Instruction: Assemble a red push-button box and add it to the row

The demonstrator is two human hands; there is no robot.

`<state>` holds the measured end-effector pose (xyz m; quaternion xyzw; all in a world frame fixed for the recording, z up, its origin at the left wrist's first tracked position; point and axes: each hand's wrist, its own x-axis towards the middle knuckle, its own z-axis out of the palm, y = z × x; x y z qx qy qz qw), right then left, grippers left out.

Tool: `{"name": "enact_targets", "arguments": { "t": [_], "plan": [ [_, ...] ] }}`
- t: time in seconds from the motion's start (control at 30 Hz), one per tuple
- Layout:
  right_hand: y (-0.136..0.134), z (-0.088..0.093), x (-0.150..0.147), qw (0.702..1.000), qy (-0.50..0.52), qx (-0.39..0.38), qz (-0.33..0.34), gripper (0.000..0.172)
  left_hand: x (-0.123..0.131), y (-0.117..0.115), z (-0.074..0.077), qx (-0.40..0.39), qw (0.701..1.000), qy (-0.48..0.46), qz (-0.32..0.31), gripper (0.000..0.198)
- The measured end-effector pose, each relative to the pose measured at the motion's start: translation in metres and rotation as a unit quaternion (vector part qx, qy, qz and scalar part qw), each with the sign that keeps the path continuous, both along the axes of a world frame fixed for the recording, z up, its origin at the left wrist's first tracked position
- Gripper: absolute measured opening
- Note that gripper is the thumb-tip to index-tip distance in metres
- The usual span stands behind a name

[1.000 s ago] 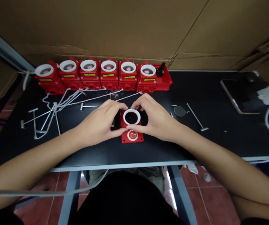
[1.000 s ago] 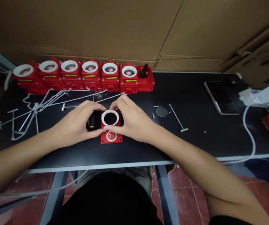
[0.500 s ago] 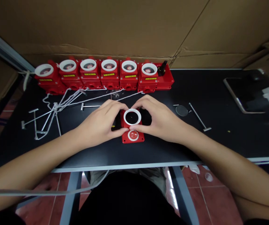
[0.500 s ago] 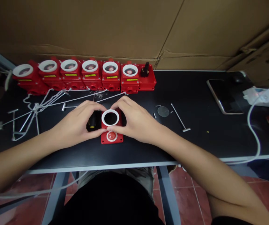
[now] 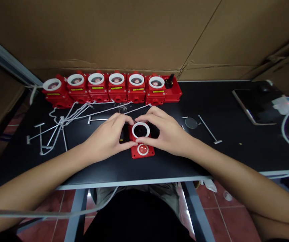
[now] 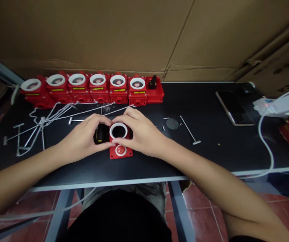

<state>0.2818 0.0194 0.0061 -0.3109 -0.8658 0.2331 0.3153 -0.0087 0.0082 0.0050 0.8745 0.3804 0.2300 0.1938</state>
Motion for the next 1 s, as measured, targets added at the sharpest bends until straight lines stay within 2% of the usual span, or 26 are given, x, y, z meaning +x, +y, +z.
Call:
{"name": "enact_targets", "arguments": {
  "t": [0.07,0.13,0.2,0.27,0.33,0.43,0.5,0.6,0.7,0.8,0.9,1.0],
  "plan": [
    [0.000,-0.002,-0.001,0.999,-0.026,0.006,-0.020,0.048,0.000,0.000,-0.001,-0.005,1.000,-0.005,0.000,0.048],
    [0.001,0.000,0.002,0.999,-0.043,-0.016,0.018,0.056,0.001,0.001,-0.001,-0.012,1.000,-0.005,0.002,0.051],
    [0.003,0.005,0.007,0.995,-0.036,-0.050,0.081,0.051,0.001,0.002,-0.001,-0.019,1.000,-0.008,0.002,0.053],
    [0.004,0.010,0.012,0.992,-0.027,-0.066,0.105,0.041,0.002,0.002,0.000,-0.021,1.000,-0.014,0.001,0.055],
    [0.005,0.014,0.014,0.995,-0.042,-0.055,0.067,0.037,0.003,0.002,0.000,-0.019,1.000,-0.019,-0.002,0.052],
    [0.004,0.017,0.016,0.997,-0.078,-0.003,0.004,0.048,0.004,0.001,-0.002,-0.021,0.999,-0.026,-0.014,0.031],
    [0.004,0.016,0.015,0.996,-0.089,0.007,0.011,0.051,0.005,0.001,-0.005,-0.013,0.999,-0.028,-0.025,0.022],
    [0.005,0.011,0.014,0.995,-0.088,-0.003,0.045,0.037,0.008,0.001,-0.007,0.037,0.998,-0.028,-0.032,0.017],
    [0.006,0.007,0.012,0.994,-0.089,0.034,0.058,0.035,0.009,0.002,-0.006,0.069,0.996,-0.025,-0.049,0.023],
    [0.008,0.006,0.011,0.993,-0.094,0.073,0.008,0.036,0.009,0.001,-0.004,0.052,0.995,-0.017,-0.085,0.026],
    [0.008,0.007,0.011,0.997,-0.074,0.031,-0.020,0.034,0.008,-0.002,-0.005,0.034,0.995,-0.020,-0.091,0.048],
    [0.009,0.013,0.014,0.997,-0.021,-0.048,0.051,0.025,0.006,-0.003,-0.007,0.020,0.996,-0.022,-0.079,0.073]
  ]
}}
